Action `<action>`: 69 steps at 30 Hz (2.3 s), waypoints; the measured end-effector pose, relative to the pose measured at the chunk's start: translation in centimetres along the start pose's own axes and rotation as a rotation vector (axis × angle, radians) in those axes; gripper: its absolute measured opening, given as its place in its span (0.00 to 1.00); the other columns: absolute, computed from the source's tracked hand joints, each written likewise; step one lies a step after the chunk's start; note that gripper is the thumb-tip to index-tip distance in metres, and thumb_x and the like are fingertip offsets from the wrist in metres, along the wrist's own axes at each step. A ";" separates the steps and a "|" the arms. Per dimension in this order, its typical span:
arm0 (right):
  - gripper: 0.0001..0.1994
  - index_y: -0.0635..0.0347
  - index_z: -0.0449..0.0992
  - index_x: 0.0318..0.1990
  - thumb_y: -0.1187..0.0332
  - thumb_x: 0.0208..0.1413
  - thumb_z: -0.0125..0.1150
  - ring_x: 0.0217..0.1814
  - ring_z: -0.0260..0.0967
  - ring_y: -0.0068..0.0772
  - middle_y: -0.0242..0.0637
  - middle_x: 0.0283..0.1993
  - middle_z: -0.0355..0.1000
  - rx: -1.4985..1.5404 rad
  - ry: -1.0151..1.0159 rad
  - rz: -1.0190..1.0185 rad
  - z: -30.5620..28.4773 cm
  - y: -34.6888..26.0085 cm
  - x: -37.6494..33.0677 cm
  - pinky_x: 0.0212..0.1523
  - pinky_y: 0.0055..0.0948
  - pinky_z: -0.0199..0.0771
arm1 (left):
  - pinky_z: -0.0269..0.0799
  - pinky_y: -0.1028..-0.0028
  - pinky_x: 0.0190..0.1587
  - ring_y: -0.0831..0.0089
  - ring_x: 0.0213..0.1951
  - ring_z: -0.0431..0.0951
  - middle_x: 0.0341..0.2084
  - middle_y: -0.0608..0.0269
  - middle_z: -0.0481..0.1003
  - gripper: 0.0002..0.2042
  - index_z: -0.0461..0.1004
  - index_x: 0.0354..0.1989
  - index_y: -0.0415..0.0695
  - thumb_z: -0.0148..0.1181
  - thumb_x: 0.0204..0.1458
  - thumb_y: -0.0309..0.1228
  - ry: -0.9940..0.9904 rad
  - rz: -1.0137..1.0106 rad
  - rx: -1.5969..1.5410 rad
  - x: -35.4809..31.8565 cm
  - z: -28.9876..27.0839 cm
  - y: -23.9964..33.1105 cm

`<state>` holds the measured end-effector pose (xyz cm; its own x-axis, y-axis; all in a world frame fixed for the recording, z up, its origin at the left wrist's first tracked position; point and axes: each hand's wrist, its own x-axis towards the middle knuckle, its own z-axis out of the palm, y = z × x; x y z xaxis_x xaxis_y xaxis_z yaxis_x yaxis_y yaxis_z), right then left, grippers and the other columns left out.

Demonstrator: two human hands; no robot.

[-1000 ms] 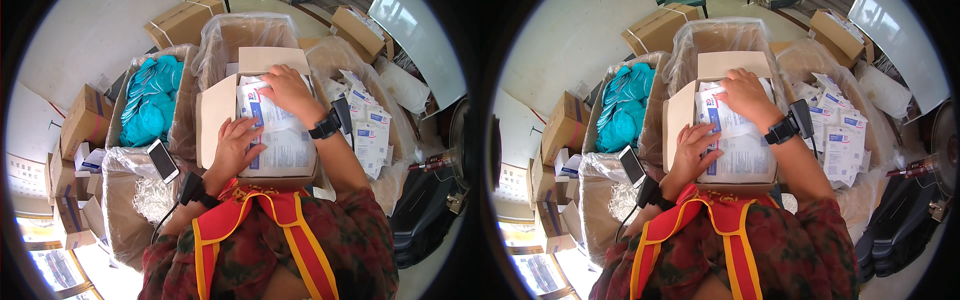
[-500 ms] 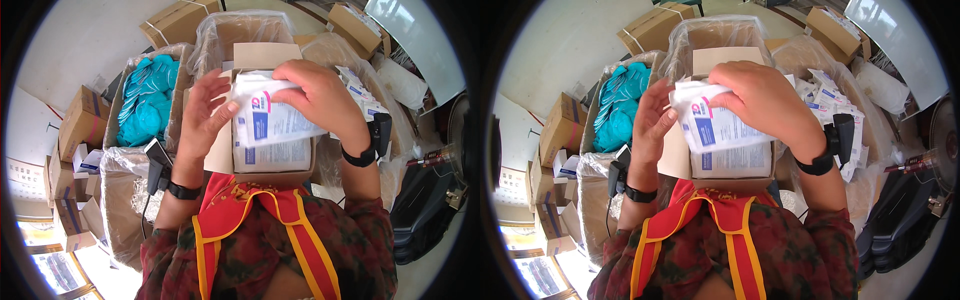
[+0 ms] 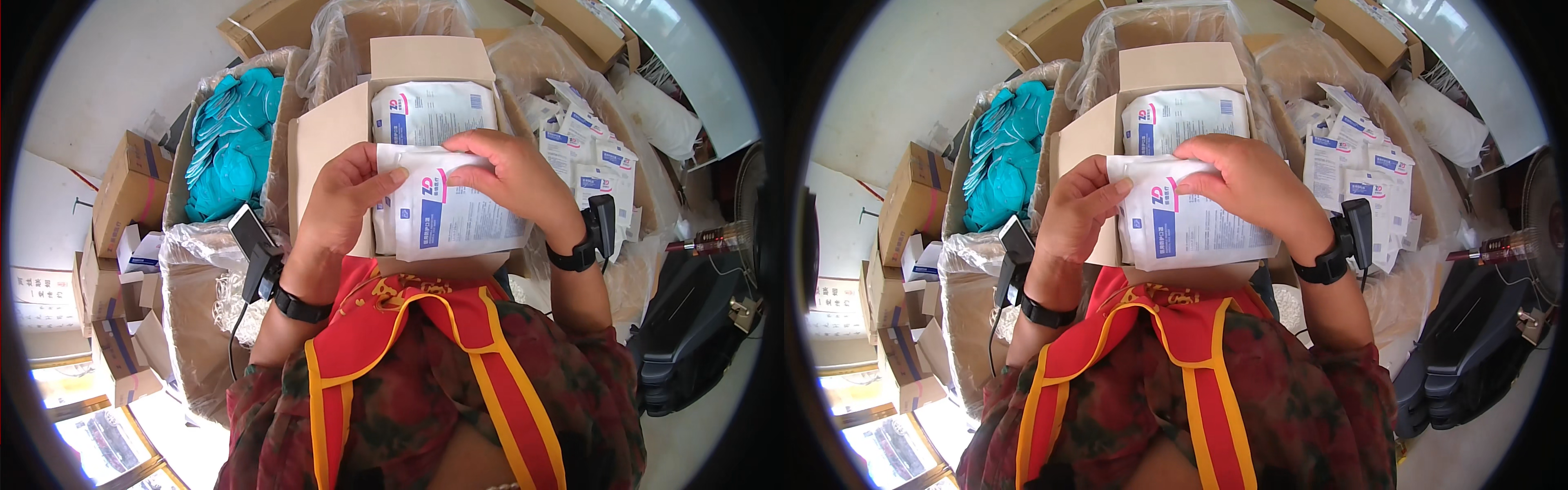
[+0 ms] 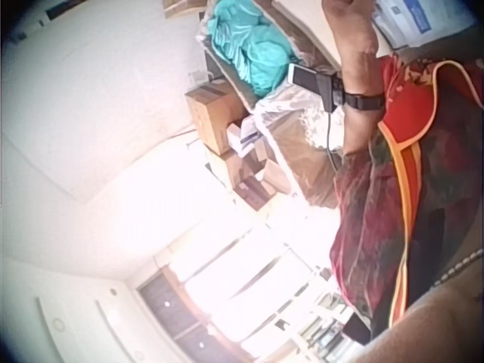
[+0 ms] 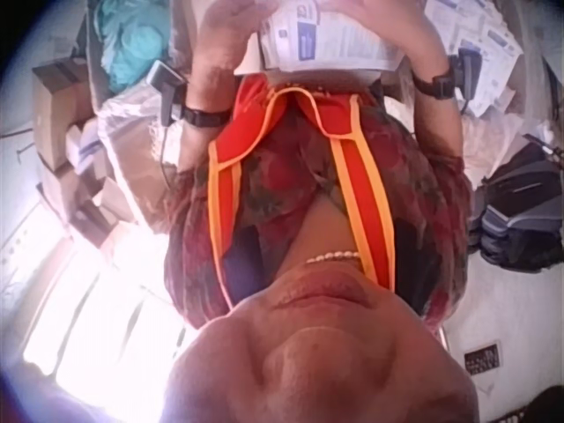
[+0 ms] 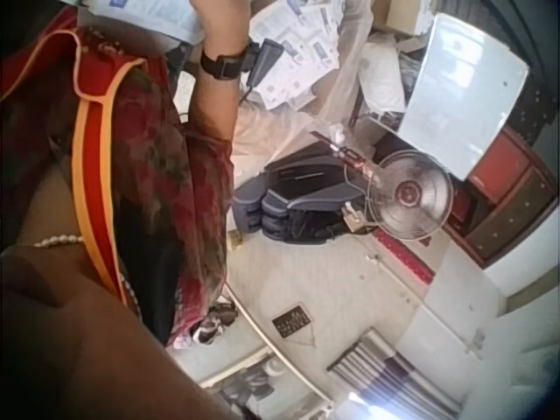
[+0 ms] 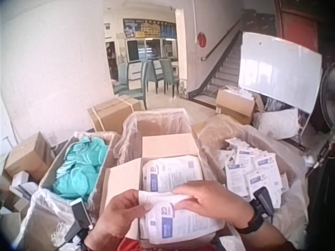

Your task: Packing medical masks into smaller boxes and organizing them into larger containers.

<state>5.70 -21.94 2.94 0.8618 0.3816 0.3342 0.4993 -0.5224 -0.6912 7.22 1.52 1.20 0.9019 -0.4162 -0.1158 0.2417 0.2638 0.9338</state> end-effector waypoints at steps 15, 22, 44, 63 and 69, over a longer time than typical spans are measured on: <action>0.12 0.60 0.73 0.38 0.62 0.52 0.62 0.40 0.70 0.48 0.43 0.34 0.71 -0.064 0.043 -0.100 1.3 -1.5 0.9 0.39 0.40 0.69 | 0.68 0.83 0.30 0.85 0.29 0.73 0.28 0.66 0.77 0.05 0.74 0.38 0.36 0.61 0.55 0.24 0.126 0.218 0.263 -1.1 1.5 -0.9; 0.10 0.62 0.72 0.33 0.64 0.52 0.61 0.37 0.69 0.48 0.43 0.31 0.71 -0.080 -0.019 -0.157 1.4 -2.4 1.1 0.37 0.41 0.67 | 0.64 0.85 0.25 0.88 0.24 0.68 0.22 0.71 0.74 0.06 0.75 0.36 0.37 0.61 0.56 0.28 0.099 0.288 0.478 -1.4 2.0 -0.4; 0.04 0.55 0.71 0.26 0.70 0.40 0.58 0.35 0.65 0.31 0.29 0.27 0.63 -0.542 0.080 -0.500 2.8 -5.1 0.7 0.33 0.30 0.67 | 0.62 0.82 0.22 0.84 0.21 0.68 0.20 0.67 0.74 0.08 0.72 0.26 0.38 0.61 0.55 0.27 0.177 0.090 -0.018 0.9 1.2 -1.0; 0.04 0.56 0.75 0.29 0.77 0.46 0.60 0.31 0.68 0.42 0.36 0.27 0.69 -0.202 0.229 -0.229 -1.8 -4.4 -0.8 0.31 0.36 0.68 | 0.71 0.78 0.36 0.81 0.31 0.73 0.28 0.65 0.75 0.10 0.73 0.41 0.37 0.60 0.49 0.19 -0.027 0.631 0.955 -0.1 0.5 1.5; 0.04 0.57 0.68 0.27 0.72 0.46 0.57 0.32 0.66 0.40 0.35 0.25 0.64 -0.268 0.224 -0.320 -0.1 -3.7 -0.7 0.30 0.37 0.67 | 0.68 0.73 0.54 0.71 0.52 0.72 0.49 0.59 0.72 0.22 0.65 0.57 0.34 0.54 0.52 0.13 -0.476 -0.032 0.145 -1.7 1.1 0.9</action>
<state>3.25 -20.31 5.36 0.6443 0.3968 0.6538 0.7230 -0.5948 -0.3515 5.52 1.48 2.65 0.6230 -0.7822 -0.0094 0.1840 0.1349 0.9736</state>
